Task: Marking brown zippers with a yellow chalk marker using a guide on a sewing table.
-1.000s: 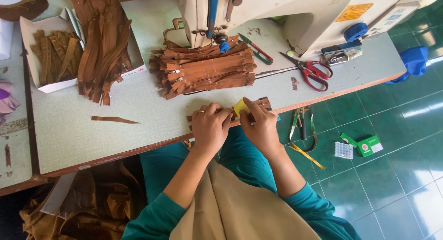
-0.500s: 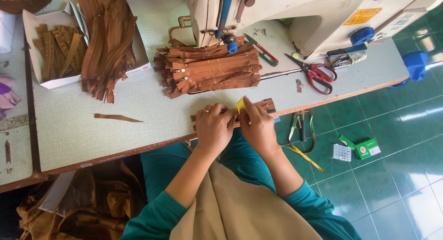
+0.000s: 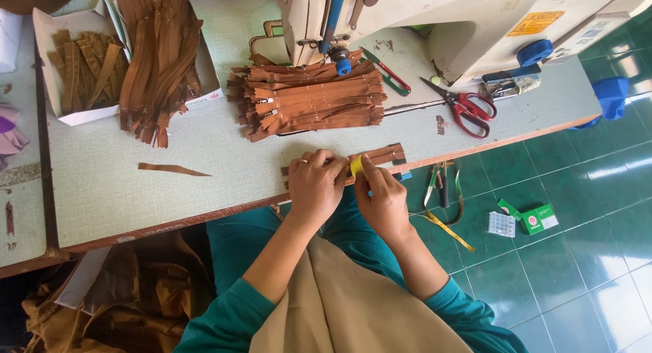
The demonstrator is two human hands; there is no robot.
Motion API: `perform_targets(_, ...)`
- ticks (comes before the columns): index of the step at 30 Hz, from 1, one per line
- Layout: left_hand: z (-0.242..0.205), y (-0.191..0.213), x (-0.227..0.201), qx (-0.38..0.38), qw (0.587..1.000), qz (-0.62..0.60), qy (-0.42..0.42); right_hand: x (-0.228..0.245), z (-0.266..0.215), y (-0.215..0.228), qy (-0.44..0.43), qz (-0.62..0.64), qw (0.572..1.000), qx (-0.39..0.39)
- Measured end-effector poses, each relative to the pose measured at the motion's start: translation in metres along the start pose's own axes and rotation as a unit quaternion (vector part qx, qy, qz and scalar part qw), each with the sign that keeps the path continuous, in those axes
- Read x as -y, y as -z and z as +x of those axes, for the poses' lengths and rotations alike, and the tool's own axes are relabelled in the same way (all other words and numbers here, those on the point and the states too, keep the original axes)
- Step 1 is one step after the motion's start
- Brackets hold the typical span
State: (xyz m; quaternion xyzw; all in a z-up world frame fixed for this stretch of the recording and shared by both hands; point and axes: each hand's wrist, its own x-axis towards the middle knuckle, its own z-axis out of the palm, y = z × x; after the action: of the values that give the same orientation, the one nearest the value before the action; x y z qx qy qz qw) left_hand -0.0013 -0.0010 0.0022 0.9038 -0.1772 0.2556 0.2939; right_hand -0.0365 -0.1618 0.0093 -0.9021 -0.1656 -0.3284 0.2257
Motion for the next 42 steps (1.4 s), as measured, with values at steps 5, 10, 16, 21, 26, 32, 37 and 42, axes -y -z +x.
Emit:
perform_targets(5, -0.002, -0.004, 0.002, -0.002, 1.000, -0.007, -0.001, 0.001, 0.004, 0.002, 0.002, -0.001, 1.000, -0.001)
perform_targets(10, 0.001, -0.001, 0.000, -0.016, 1.000, 0.006, 0.000, 0.002, 0.004, 0.002, 0.002, 0.000, 1.000, 0.001)
perform_targets(16, -0.001, -0.004, 0.002, -0.012, 1.000, -0.001, 0.001, 0.005, 0.013, 0.017, -0.008, 0.005, 0.999, 0.038)
perform_targets(21, 0.001, -0.002, 0.003, -0.002, 1.000, 0.001, -0.003, 0.009, 0.032, 0.042, -0.083, 0.072, 0.994, 0.008)
perform_targets(26, 0.001, -0.005, 0.001, -0.011, 1.000, 0.006, 0.000, 0.000, 0.053, 0.021, -0.148, 0.185, 0.971, -0.017)
perform_targets(32, -0.003, 0.005, 0.025, 0.078, 0.995, -0.058, 0.031, 0.002, 0.060, 0.011, -0.188, 0.151, 0.970, 0.024)
perform_targets(37, -0.003, 0.014, 0.027, 0.084, 0.995, -0.051, 0.013, 0.003, 0.059, 0.013, -0.200, 0.170, 0.965, 0.020)
perform_targets(42, -0.003, 0.016, 0.025, 0.078, 0.996, -0.045, 0.004, 0.007, 0.047, 0.015, -0.135, 0.133, 0.981, 0.041)
